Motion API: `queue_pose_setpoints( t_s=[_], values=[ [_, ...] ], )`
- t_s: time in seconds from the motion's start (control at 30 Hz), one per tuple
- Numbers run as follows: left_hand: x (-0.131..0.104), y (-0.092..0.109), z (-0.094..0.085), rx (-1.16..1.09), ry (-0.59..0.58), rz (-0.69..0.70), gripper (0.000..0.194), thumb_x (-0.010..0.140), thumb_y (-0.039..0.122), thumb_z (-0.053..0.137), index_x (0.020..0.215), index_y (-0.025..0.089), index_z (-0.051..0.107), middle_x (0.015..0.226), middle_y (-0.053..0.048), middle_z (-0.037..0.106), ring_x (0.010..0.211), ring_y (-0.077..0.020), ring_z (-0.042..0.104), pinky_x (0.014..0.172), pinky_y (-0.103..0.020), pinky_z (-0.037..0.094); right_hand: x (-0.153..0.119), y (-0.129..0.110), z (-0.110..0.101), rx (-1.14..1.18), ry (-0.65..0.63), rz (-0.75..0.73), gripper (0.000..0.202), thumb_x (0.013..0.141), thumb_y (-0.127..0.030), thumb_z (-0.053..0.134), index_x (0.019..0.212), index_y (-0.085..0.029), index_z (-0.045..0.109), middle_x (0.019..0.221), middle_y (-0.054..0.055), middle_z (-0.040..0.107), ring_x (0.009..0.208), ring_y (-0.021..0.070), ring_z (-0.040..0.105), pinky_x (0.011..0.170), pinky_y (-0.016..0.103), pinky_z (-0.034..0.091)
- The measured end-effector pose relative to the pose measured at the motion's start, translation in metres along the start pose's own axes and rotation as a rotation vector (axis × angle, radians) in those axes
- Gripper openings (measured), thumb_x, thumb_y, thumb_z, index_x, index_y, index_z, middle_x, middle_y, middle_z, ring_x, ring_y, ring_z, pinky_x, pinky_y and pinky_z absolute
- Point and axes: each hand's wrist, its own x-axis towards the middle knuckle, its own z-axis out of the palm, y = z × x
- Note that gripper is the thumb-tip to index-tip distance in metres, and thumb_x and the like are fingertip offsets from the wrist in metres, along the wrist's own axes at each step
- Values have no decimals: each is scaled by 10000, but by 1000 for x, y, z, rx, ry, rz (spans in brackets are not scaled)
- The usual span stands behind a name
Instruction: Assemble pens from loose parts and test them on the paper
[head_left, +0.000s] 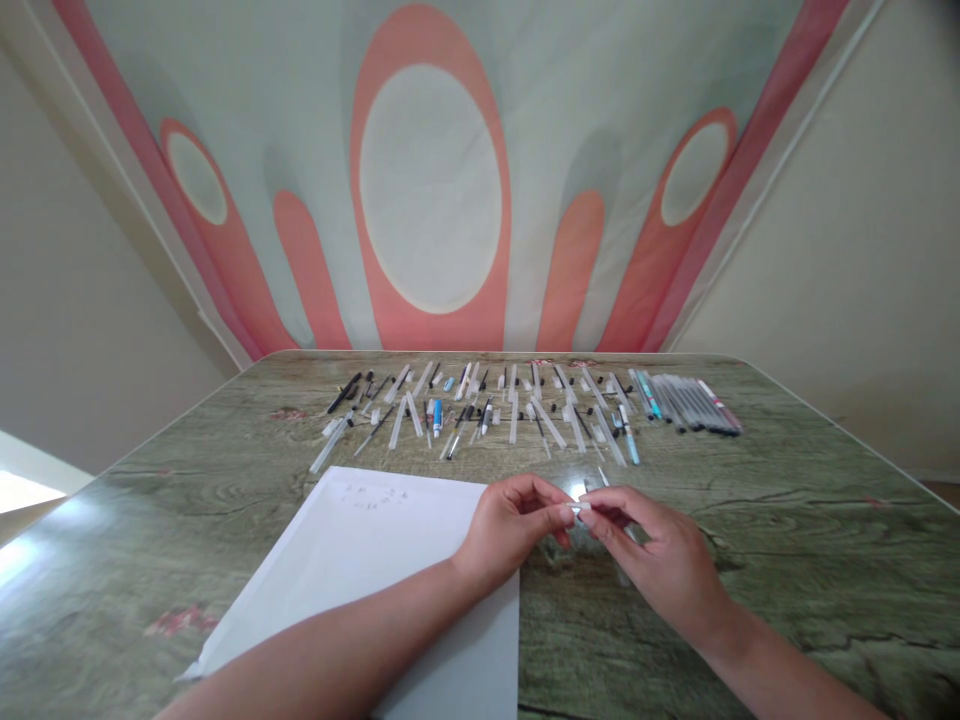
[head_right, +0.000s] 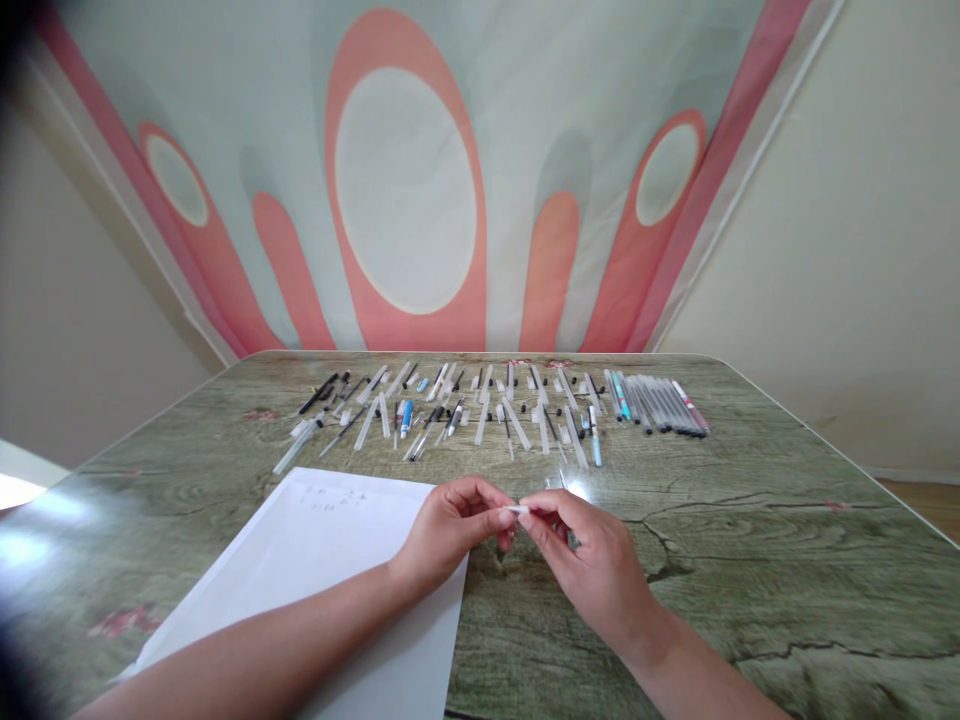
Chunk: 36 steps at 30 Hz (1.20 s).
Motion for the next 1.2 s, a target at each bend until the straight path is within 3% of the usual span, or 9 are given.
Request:
queue_pose_setpoints(
  t_s=[0.23, 0.37, 0.6, 0.73, 0.87, 0.97, 1.2],
  values=[
    [1, -1, 0, 3, 17, 5, 299, 671, 346, 758, 764, 94, 625, 631, -33, 642, 541, -120, 597, 563, -240, 451, -1, 0, 2, 90, -19, 42, 147, 865, -319, 565, 975, -238, 618, 838, -6, 700, 715, 137, 650, 672, 224, 489],
    [-1, -1, 1, 7, -2, 16, 296, 678, 343, 753, 762, 95, 614, 636, -31, 645, 547, -112, 591, 565, -233, 452, -1, 3, 2, 67, -10, 29, 125, 872, -308, 559, 946, -242, 635, 772, -21, 687, 654, 125, 634, 636, 221, 473],
    [0, -4, -1, 44, -7, -13, 277, 695, 340, 738, 747, 98, 614, 630, -30, 633, 544, -114, 584, 574, -243, 447, 0, 2, 3, 46, -31, 3, 124, 864, -319, 569, 917, -244, 653, 839, -5, 691, 700, 141, 621, 669, 245, 469],
    [1, -7, -1, 87, -20, -16, 278, 719, 317, 717, 875, 112, 613, 711, -31, 633, 598, -119, 592, 605, -251, 458, 5, 2, -6, 82, -62, 55, 127, 859, -334, 570, 907, -245, 648, 817, -8, 679, 688, 138, 612, 669, 249, 472],
    [0, -7, -3, 493, -10, 90, 198, 780, 265, 651, 945, 155, 636, 795, -36, 642, 702, -129, 584, 650, -244, 444, 16, 20, -27, 135, 84, 208, 189, 833, -384, 597, 935, -230, 639, 782, 8, 671, 684, 152, 618, 653, 263, 480],
    [-3, -6, -4, 806, -108, 220, 102, 806, 194, 605, 884, 171, 666, 847, -34, 638, 773, -133, 571, 723, -248, 437, 24, 41, -38, 252, 180, 298, 228, 824, -410, 602, 933, -211, 628, 741, 14, 650, 633, 144, 600, 580, 250, 466],
    [0, 8, 8, 1133, -308, 296, 167, 812, 149, 560, 959, 169, 637, 981, -53, 610, 898, -162, 575, 807, -256, 446, 29, 63, -33, 513, 228, 339, 240, 814, -407, 612, 893, -181, 622, 784, 41, 643, 621, 136, 577, 494, 227, 418]
  ],
)
